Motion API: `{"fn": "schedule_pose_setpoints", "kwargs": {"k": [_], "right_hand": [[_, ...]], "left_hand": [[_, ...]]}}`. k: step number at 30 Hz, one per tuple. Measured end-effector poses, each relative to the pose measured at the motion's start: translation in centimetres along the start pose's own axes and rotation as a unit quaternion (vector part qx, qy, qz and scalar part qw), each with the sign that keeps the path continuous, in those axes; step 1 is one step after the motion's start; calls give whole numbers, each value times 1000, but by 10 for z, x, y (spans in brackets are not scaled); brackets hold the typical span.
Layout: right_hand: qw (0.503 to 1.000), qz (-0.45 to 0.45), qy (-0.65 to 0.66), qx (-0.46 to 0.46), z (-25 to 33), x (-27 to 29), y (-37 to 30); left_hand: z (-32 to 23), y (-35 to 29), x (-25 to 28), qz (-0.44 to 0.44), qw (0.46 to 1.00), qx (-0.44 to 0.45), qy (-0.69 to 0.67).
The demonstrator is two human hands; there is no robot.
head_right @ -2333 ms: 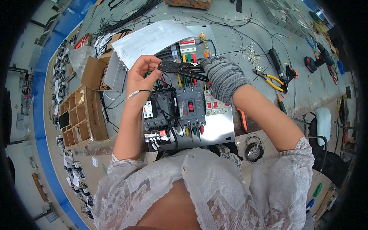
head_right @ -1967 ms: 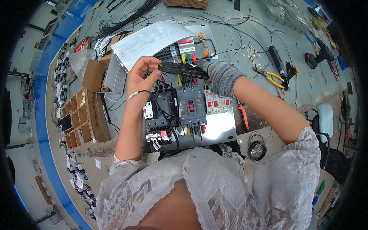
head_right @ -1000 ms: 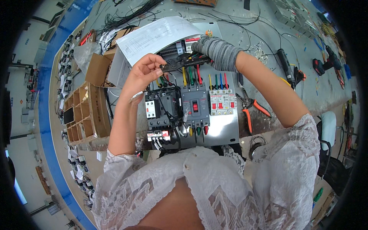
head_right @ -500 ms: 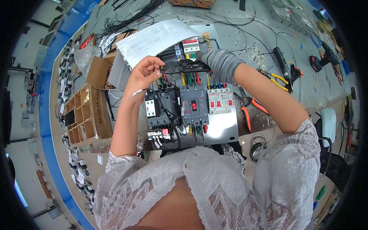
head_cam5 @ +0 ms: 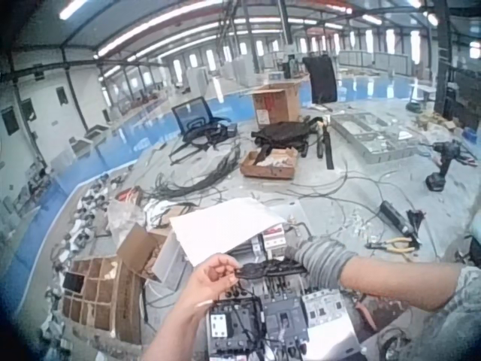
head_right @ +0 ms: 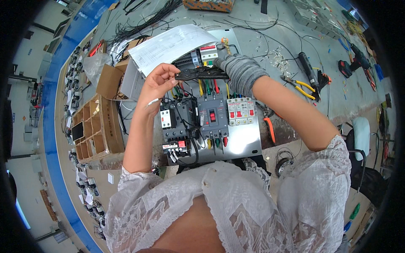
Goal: The person is assembling an electrical control panel. They strip wire ends with pliers, insert them into terminal blocks, and tighten the connections with a screwdriver. The person works on a single panel throughout the clip.
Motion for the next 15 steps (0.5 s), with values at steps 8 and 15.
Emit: {"fn": "schedule_pose_setpoints", "kwargs": {"k": [8,15], "right_hand": [[995,86,23,-44,-1,-2,6],[999,16,21,30,-14,-15,11]], "left_hand": [[-4,0,-2,0,1000,4,-6],[-3,-1,-2,-6,1000,6,-3]]}}
Point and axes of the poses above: each hand's wrist, its own y-axis towards the middle knuckle, its own x-axis out of the back of the hand, z = x × y, the point moved 1 cm from there along y, towards the middle knuckle, and after that the axes turned 7 degrees about y, right-handed, at the moved point
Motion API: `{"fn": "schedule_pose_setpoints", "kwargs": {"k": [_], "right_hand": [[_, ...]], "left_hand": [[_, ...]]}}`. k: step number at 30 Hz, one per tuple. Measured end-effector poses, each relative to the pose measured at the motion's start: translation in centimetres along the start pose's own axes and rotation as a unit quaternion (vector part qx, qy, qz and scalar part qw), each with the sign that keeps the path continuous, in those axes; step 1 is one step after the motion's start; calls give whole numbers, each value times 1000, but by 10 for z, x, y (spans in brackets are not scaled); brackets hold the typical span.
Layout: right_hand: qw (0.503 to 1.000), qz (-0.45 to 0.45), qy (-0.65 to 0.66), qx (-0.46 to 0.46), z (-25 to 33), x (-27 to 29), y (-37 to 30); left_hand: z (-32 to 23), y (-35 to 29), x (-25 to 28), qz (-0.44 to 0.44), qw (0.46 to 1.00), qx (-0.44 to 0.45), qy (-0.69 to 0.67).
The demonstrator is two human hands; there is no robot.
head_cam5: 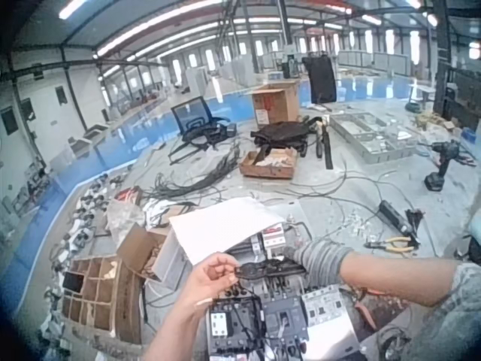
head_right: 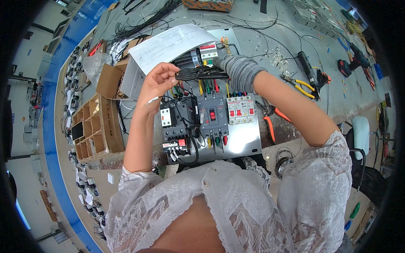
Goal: The person is assembling an electrical control panel. They strip wire ends with pliers, insert them into terminal blocks, and tighten the connections with a screwdriver. The person works on a single panel throughout the clip.
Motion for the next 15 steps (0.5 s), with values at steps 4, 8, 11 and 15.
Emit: {"fn": "schedule_pose_setpoints", "kwargs": {"k": [4,8,11,15], "right_hand": [[1000,3,-5,22,6,7,-4],[999,-15,-24,38,17,15,-14],[998,17,-40,-35,16,19,-19],[991,-104,-65,-51,10,26,-60]], "left_hand": [[2,0,0,-12,1000,-3,-8],[6,0,2,-14,1000,-15,-5],[8,0,2,-4,1000,-31,1],[3,-2,-2,-17,996,-42,83]]}}
Point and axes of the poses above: each hand's wrist, its own y-axis towards the middle knuckle, its own x-axis out of the back of the hand, z = x × y, the point moved 1 cm from there along y, towards the middle knuckle, and after that the axes turned 7 degrees about y, right-handed, at the moved point
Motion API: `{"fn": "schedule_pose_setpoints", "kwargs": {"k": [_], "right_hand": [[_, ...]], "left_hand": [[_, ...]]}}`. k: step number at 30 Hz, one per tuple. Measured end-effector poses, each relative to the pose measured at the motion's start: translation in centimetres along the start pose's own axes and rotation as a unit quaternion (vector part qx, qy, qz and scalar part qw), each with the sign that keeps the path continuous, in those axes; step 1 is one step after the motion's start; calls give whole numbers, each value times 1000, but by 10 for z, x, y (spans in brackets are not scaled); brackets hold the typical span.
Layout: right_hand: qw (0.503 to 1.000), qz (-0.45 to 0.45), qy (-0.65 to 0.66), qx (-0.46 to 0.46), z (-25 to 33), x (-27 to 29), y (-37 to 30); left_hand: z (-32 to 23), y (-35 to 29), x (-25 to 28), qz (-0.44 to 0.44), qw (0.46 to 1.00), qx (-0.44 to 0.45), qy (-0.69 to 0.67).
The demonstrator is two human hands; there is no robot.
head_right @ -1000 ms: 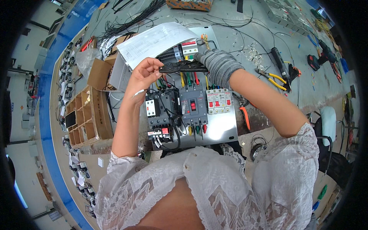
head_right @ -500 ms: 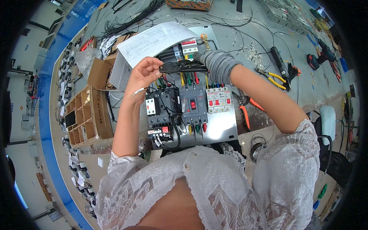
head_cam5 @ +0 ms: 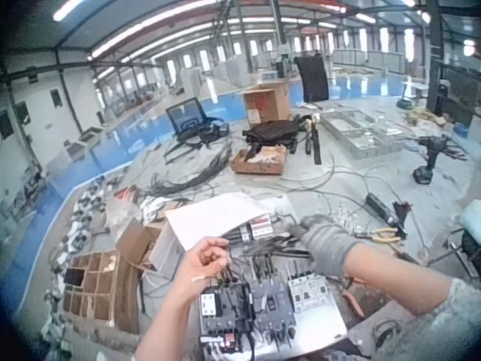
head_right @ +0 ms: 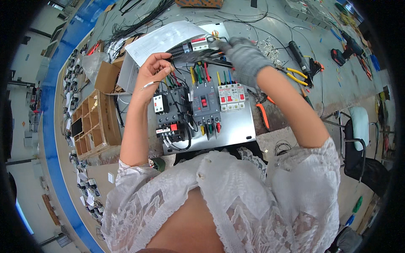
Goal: The person is assembling an electrical control panel. They strip wire ends with pliers, insert them into terminal blocks, and tighten the connections with a screwdriver. The person works on a single panel throughout the clip.
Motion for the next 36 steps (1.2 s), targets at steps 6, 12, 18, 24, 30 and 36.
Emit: {"fn": "schedule_pose_setpoints", "kwargs": {"k": [6,12,18,24,30,36], "right_hand": [[973,2,-41,-227,-43,-37,-102],[962,54,-38,-267,-64,-89,-135],[979,-10,33,-202,-77,-102,-131],[967,-18,190,-169,-109,-87,-125],[970,-120,86,-192,-173,-84,-32],[975,-11,58,-215,-203,-117,31]], "left_hand": [[0,-2,1,-10,993,-28,113],[15,12,4,-2,978,-13,207],[29,29,9,29,975,12,219],[24,33,-5,15,982,43,181],[16,35,-11,26,985,65,160],[22,33,-7,21,988,62,140]]}}
Point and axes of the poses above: each hand's wrist, its own y-axis towards the middle knuckle, its own x-axis out of the back of the hand, z = x × y, the point moved 1 cm from there along y, towards the middle knuckle, and after that the axes turned 7 degrees about y, right-handed, at the moved point
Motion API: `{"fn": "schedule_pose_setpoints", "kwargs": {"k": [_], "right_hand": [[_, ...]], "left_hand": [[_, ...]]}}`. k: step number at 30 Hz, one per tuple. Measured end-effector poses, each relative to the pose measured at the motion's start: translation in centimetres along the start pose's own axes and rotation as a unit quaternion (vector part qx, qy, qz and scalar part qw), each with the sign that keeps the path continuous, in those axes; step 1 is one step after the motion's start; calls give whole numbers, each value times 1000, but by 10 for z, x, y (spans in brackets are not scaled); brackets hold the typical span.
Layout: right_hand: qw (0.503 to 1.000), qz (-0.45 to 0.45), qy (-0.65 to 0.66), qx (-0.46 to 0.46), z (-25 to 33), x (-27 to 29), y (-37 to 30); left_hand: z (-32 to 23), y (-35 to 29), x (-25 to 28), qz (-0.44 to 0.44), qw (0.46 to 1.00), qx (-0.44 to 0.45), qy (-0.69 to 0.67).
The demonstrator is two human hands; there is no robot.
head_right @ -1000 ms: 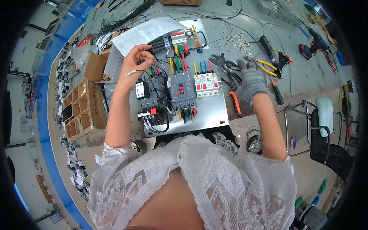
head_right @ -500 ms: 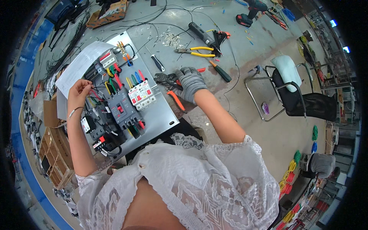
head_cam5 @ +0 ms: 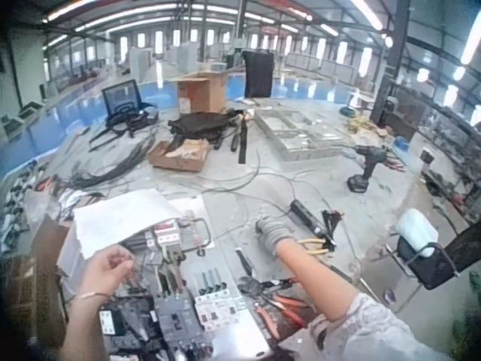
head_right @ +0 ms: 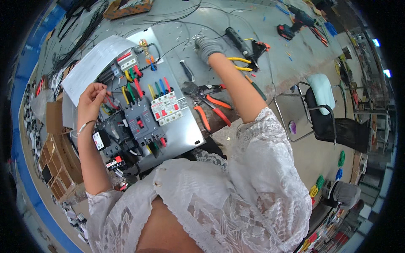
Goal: The person is assembling an electrical control panel. They strip wire ends with pliers, insert them into terminal blocks, and tighten the connections with a screwdriver. The person works on a single panel throughout the clip.
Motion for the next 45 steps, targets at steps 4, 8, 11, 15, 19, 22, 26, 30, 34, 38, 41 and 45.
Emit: {"fn": "schedule_pose_setpoints", "kwargs": {"k": [4,8,11,15,19,22,26,30,34,38,41,45], "right_hand": [[996,75,-55,5,9,10,11],[983,140,-113,18,22,15,12],[986,109,-117,42,12,5,17],[995,100,8,-1,9,9,17],[993,-33,53,103,-1,12,14],[981,-86,154,75,25,39,-17],[859,-59,507,33,79,74,-37],[771,25,616,161,181,89,-58],[815,68,533,219,243,64,-52],[823,60,535,182,260,33,-47],[798,79,582,139,263,29,-50],[776,115,616,70,262,26,-50]], "left_hand": [[-5,-2,-5,-8,1000,10,3],[-6,-5,-3,-6,1000,8,1],[-4,-4,-3,-6,1000,-7,-10],[-4,-5,-1,-8,1000,-5,-1],[3,-7,0,-6,1000,-17,-24],[0,-6,-3,-20,998,-51,-34],[-3,-7,-7,-44,998,-30,-40],[-3,-11,-2,-35,999,-5,-18],[0,-12,-3,-46,996,-32,-76],[4,-11,-4,-51,994,-39,-87],[8,-11,-5,-55,993,-44,-93],[2,-15,-4,-61,994,-36,-87]]}}
Point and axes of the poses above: each hand's wrist, its own y-axis towards the middle knuckle, its own x-axis out of the back of the hand, z = x × y, the point moved 1 cm from there along y, towards the middle knuckle, and after that the axes turned 7 degrees about y, right-handed, at the moved point
